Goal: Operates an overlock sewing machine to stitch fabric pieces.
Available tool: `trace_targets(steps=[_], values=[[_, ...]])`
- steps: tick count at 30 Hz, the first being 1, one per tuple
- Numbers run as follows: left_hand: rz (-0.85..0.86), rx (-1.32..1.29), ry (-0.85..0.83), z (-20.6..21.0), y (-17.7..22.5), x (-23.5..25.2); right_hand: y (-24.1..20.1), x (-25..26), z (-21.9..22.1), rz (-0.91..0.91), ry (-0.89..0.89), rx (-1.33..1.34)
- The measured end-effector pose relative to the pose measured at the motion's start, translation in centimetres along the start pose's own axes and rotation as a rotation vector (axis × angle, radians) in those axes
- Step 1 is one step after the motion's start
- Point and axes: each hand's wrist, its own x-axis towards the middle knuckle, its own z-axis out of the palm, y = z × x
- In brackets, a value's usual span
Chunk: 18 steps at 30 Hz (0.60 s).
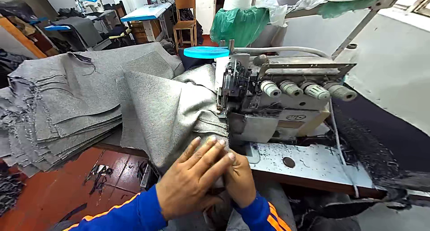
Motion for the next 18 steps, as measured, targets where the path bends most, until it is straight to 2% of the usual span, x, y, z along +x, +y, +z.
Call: trace_targets(steps=[2, 6, 9, 14, 18], values=[[0.045, 0.06, -0.007, 0.5, -1.1, -0.1, -0.1, 0.1, 0.8, 0.018, 0.056, 0.013], [0.147, 0.018, 0.017, 0.1, -3.4, 1.5, -1.0, 1.0, 1.6, 0.165, 0.076, 0.314], [0.167, -0.022, -0.008, -0.3, -4.9, 2.5, -1.0, 1.7, 2.0, 0.21, 0.078, 0.43], [0.16, -0.144, -0.032, -0.1, -7.4, 4.1, -0.3, 3.1, 2.3, 0.159, 0.118, 0.36], [0.16, -0.094, -0.053, 0.5, -8.1, 5.0, 0.1, 1.4, 3.0, 0.125, -0.019, 0.246]])
